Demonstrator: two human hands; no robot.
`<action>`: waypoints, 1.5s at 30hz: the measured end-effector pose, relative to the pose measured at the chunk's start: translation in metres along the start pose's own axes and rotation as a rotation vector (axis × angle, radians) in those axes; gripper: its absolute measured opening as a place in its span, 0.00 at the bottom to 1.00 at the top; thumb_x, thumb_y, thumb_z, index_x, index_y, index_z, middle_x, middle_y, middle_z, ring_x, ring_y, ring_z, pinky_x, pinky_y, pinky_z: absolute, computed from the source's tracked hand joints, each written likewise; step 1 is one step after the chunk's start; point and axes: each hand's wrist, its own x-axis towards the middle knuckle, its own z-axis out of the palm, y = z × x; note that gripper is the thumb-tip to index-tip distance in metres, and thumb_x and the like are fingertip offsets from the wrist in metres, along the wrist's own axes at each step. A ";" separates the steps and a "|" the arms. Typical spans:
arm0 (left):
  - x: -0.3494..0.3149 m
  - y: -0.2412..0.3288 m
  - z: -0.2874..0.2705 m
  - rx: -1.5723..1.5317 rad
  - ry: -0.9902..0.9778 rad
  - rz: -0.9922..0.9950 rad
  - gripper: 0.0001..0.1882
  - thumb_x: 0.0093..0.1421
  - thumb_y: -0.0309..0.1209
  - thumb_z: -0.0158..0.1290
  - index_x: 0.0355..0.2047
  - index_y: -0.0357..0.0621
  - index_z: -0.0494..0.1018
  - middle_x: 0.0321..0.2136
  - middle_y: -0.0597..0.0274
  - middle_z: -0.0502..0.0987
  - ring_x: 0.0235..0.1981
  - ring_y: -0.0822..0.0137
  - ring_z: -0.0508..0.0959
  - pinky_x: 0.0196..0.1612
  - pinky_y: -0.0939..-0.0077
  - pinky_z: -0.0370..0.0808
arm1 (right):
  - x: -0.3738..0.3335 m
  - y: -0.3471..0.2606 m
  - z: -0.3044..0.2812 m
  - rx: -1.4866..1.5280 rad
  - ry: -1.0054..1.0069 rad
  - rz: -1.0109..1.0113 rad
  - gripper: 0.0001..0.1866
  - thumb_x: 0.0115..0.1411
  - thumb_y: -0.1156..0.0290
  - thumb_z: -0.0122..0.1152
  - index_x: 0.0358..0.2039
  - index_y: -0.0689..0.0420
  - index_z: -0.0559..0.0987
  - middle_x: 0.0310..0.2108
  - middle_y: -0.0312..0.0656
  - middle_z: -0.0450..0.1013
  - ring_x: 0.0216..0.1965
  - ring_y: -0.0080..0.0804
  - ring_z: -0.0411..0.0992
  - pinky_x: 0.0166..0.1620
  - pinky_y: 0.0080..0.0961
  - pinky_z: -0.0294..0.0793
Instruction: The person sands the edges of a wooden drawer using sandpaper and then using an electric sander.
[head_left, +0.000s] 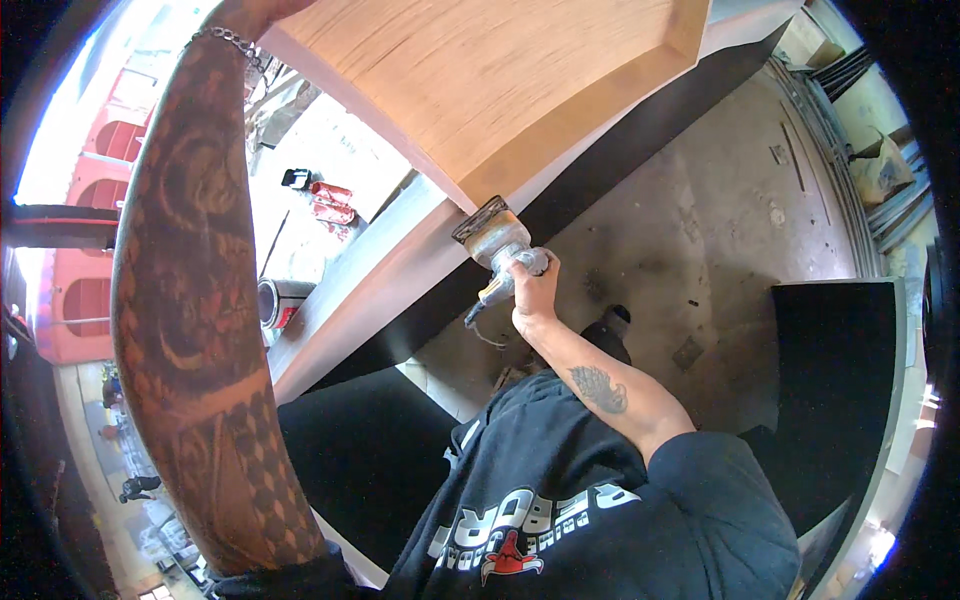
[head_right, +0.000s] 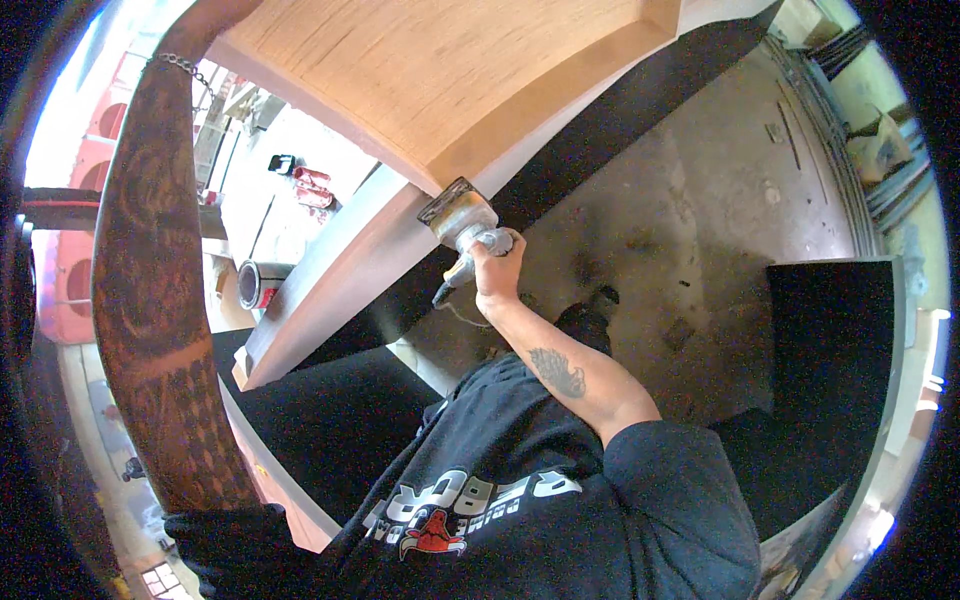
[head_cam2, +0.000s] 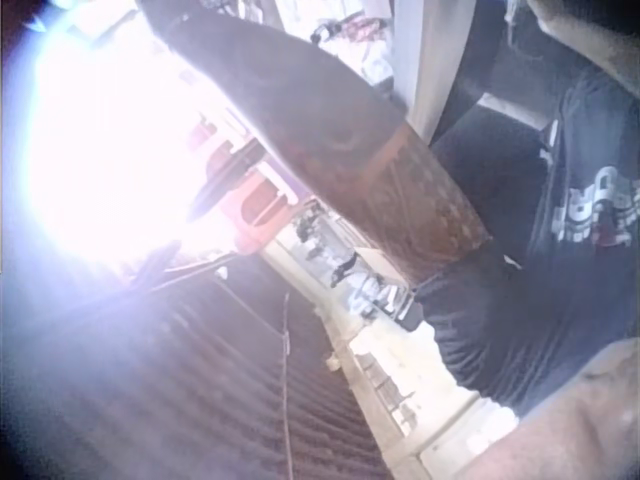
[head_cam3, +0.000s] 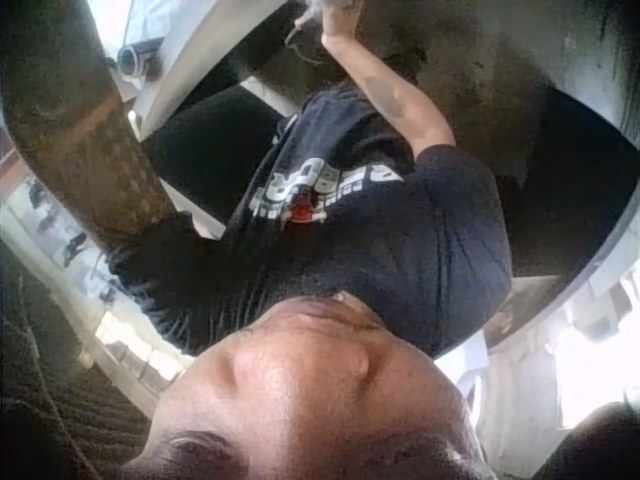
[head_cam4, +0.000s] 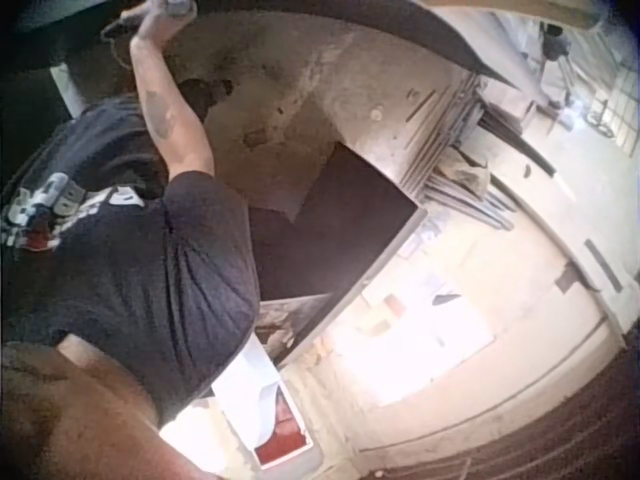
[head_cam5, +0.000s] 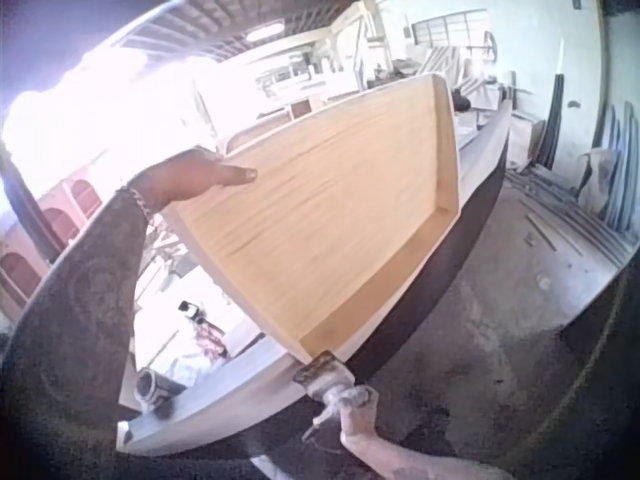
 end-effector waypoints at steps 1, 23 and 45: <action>-0.087 0.103 0.042 0.058 0.142 0.136 0.41 0.54 0.60 0.60 0.51 0.30 0.77 0.49 0.40 0.79 0.50 0.51 0.78 0.56 0.66 0.71 | 0.013 -0.011 -0.024 -0.004 0.060 -0.042 0.32 0.53 0.81 0.65 0.56 0.55 0.60 0.50 0.46 0.64 0.48 0.36 0.70 0.50 0.34 0.76; -0.115 0.064 -0.017 0.020 -0.007 0.054 0.45 0.48 0.67 0.60 0.48 0.36 0.80 0.52 0.42 0.77 0.54 0.50 0.76 0.59 0.58 0.69 | -0.049 -0.040 0.043 0.073 -0.288 -0.018 0.38 0.55 0.73 0.70 0.60 0.57 0.56 0.52 0.47 0.62 0.50 0.35 0.68 0.50 0.35 0.77; -0.140 0.104 0.058 0.082 0.174 0.104 0.45 0.53 0.66 0.59 0.50 0.32 0.77 0.45 0.45 0.80 0.48 0.55 0.80 0.55 0.64 0.73 | -0.102 -0.119 0.038 0.183 -0.479 -0.016 0.40 0.59 0.74 0.64 0.65 0.53 0.49 0.55 0.47 0.60 0.50 0.36 0.69 0.48 0.38 0.79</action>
